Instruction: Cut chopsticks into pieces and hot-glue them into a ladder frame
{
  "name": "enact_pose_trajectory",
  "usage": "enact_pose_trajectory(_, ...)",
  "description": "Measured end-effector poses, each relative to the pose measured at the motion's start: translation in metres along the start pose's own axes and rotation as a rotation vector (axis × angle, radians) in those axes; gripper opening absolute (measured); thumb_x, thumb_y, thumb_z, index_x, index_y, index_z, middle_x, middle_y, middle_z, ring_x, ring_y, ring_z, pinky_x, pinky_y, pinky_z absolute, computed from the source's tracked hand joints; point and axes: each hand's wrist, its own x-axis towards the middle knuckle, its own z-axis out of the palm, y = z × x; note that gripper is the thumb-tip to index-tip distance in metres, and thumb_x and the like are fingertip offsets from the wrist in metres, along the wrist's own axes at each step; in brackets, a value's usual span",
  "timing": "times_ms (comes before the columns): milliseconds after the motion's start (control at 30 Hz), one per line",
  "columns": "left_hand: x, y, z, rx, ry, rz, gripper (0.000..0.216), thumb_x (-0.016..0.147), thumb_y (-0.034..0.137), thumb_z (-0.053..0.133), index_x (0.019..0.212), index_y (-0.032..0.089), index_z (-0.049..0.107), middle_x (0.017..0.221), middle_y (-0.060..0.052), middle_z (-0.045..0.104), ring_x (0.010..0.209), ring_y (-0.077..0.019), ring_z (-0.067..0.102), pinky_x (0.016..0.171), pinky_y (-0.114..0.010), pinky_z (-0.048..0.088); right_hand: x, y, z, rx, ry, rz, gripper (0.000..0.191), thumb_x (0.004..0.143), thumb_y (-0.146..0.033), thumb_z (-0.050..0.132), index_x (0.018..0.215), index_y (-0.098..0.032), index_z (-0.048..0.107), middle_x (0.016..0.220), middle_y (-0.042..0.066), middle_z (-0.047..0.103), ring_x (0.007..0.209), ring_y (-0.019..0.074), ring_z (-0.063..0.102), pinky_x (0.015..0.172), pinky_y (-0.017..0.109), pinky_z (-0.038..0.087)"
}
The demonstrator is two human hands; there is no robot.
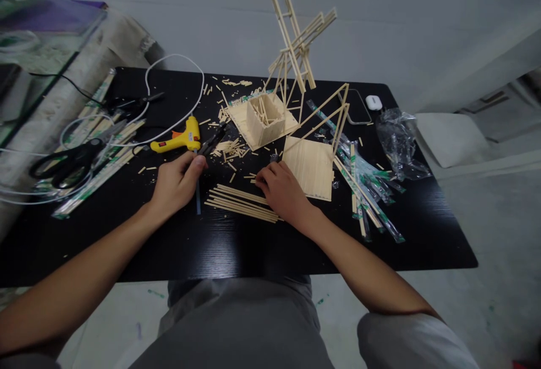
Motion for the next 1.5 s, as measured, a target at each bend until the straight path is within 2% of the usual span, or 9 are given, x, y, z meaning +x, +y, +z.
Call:
enact_pose_trajectory(300,0.0,0.001,0.001,0.013,-0.004,-0.007,0.038,0.099,0.049,0.051,0.081,0.019,0.065,0.061,0.002,0.055,0.056,-0.0138,0.048,0.06,-0.029,0.035,0.001,-0.003,-0.004,0.023,-0.016,-0.063,0.013,0.102,-0.011,0.06,0.093,-0.019,0.066,0.095,0.009,0.072,0.092,0.0275,0.059,0.089,0.043,0.05)
enact_pose_trajectory(533,0.0,0.0,0.001,0.022,-0.005,0.003,0.039,0.1,0.05,0.05,0.081,0.019,0.065,0.062,0.001,0.056,0.059,-0.0147,0.051,0.06,-0.03,0.036,-0.001,0.0,0.003,-0.005,-0.027,-0.084,0.013,0.103,-0.01,0.057,0.103,-0.017,0.068,0.101,0.011,0.072,0.096,0.0283,0.059,0.091,0.044,0.05)
enact_pose_trajectory(833,0.0,0.002,0.001,0.02,-0.016,0.003,0.039,0.1,0.051,0.05,0.083,0.019,0.065,0.064,0.001,0.058,0.058,-0.0146,0.05,0.06,-0.03,0.037,-0.001,-0.002,0.002,-0.055,-0.086,-0.079,0.021,0.102,-0.006,0.051,0.095,-0.019,0.067,0.099,0.01,0.07,0.092,0.0274,0.056,0.09,0.043,0.048)
enact_pose_trajectory(1000,-0.001,0.002,0.0,0.039,-0.015,0.006,0.039,0.1,0.05,0.049,0.083,0.019,0.066,0.064,0.001,0.057,0.059,-0.0146,0.052,0.061,-0.029,0.037,-0.002,-0.006,-0.003,-0.016,-0.048,-0.077,0.024,0.105,-0.011,0.049,0.117,-0.017,0.069,0.105,0.013,0.069,0.098,0.0288,0.057,0.095,0.046,0.049)
enact_pose_trajectory(1100,-0.002,0.001,0.0,0.05,-0.014,0.013,0.038,0.1,0.049,0.049,0.085,0.018,0.066,0.064,0.002,0.057,0.059,-0.0144,0.052,0.061,-0.029,0.037,-0.001,-0.011,-0.01,0.195,0.041,-0.043,0.028,0.106,-0.014,0.048,0.124,-0.018,0.069,0.108,0.013,0.068,0.101,0.0264,0.062,0.094,0.043,0.052)
enact_pose_trajectory(1200,-0.003,0.001,-0.001,0.068,-0.018,0.027,0.038,0.1,0.05,0.05,0.087,0.018,0.067,0.066,0.001,0.06,0.06,-0.0147,0.053,0.063,-0.028,0.038,0.0,-0.015,-0.012,0.533,0.109,0.106,0.016,0.104,-0.024,0.058,0.114,-0.021,0.07,0.099,0.006,0.07,0.089,0.0205,0.067,0.081,0.036,0.055)
enact_pose_trajectory(1267,-0.004,0.001,-0.001,0.085,-0.025,0.043,0.038,0.1,0.05,0.05,0.09,0.018,0.068,0.069,0.0,0.064,0.061,-0.0154,0.055,0.065,-0.028,0.04,0.002,-0.016,-0.012,0.792,0.101,0.232,0.013,0.099,-0.033,0.068,0.106,-0.022,0.07,0.091,0.003,0.072,0.082,0.018,0.068,0.074,0.032,0.056)
enact_pose_trajectory(1333,-0.005,0.002,-0.001,0.115,-0.031,0.057,0.037,0.099,0.05,0.051,0.092,0.018,0.068,0.073,-0.001,0.067,0.063,-0.0162,0.058,0.067,-0.029,0.041,0.003,-0.017,-0.011,1.004,0.068,0.319,0.022,0.092,-0.041,0.077,0.099,-0.022,0.07,0.087,0.001,0.074,0.08,0.017,0.071,0.071,0.03,0.058)
enact_pose_trajectory(1500,-0.007,0.005,0.0,0.166,-0.062,0.079,0.039,0.098,0.054,0.051,0.097,0.019,0.069,0.079,-0.003,0.072,0.067,-0.0188,0.063,0.07,-0.03,0.045,0.004,-0.02,-0.013,1.208,0.042,0.411,0.026,0.081,-0.041,0.089,0.09,-0.021,0.074,0.081,-0.001,0.076,0.071,0.0127,0.07,0.071,0.028,0.061)
